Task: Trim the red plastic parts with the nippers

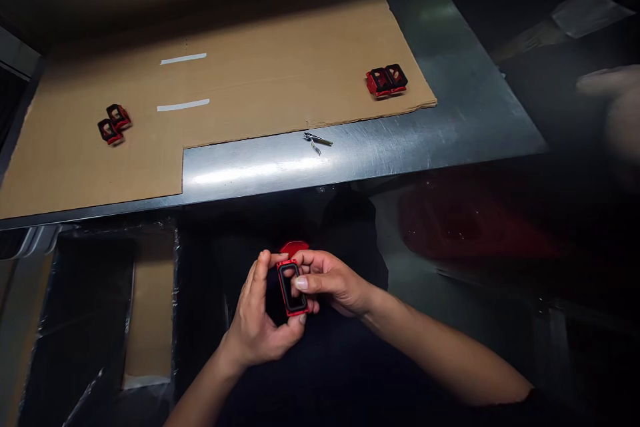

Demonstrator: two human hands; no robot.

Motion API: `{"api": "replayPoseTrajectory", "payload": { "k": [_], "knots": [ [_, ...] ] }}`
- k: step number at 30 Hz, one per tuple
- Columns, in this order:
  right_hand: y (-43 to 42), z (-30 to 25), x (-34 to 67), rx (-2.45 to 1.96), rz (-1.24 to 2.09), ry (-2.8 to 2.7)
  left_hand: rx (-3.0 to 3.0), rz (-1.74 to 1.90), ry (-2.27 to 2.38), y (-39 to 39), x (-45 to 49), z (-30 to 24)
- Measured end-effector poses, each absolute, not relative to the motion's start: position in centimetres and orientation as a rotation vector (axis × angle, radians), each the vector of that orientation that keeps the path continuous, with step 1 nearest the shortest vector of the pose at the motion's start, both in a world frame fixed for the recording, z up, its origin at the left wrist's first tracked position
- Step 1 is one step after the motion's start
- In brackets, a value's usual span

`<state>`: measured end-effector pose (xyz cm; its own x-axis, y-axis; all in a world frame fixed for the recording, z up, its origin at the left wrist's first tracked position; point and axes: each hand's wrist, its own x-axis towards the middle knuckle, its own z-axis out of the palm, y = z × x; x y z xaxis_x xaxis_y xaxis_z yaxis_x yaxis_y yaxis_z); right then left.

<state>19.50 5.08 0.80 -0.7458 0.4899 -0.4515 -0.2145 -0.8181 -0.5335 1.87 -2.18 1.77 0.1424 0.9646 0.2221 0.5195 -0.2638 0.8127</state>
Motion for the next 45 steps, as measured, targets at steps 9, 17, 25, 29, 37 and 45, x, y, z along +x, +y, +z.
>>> {"api": "replayPoseTrajectory", "payload": {
  "k": [9, 17, 25, 29, 37, 45],
  "knots": [
    [4.8, 2.5, 19.7, -0.885, 1.790, -1.572, 1.296, 0.856, 1.172, -1.6, 1.1, 1.4],
    [4.9, 2.6, 20.0, -0.652, 0.917, -2.104, 1.107, 0.997, 1.003, -1.3, 1.2, 0.9],
    [4.9, 3.8, 20.2, -0.900, 1.231, -1.777, 1.576, 1.346, 1.256, -2.3, 1.6, 0.0],
    [4.8, 4.6, 20.0, -0.997, 1.485, -1.742, 1.875, 1.406, 1.282, -1.9, 1.5, -0.1],
    [4.7, 4.5, 19.3, -1.091, 1.463, -1.782, 2.210, 1.372, 1.293, -0.9, 1.4, 1.0],
    [5.0, 4.6, 19.7, -1.077, 1.582, -1.782, 2.231, 1.336, 1.318, -0.8, 1.5, 1.3]
  ]
}}
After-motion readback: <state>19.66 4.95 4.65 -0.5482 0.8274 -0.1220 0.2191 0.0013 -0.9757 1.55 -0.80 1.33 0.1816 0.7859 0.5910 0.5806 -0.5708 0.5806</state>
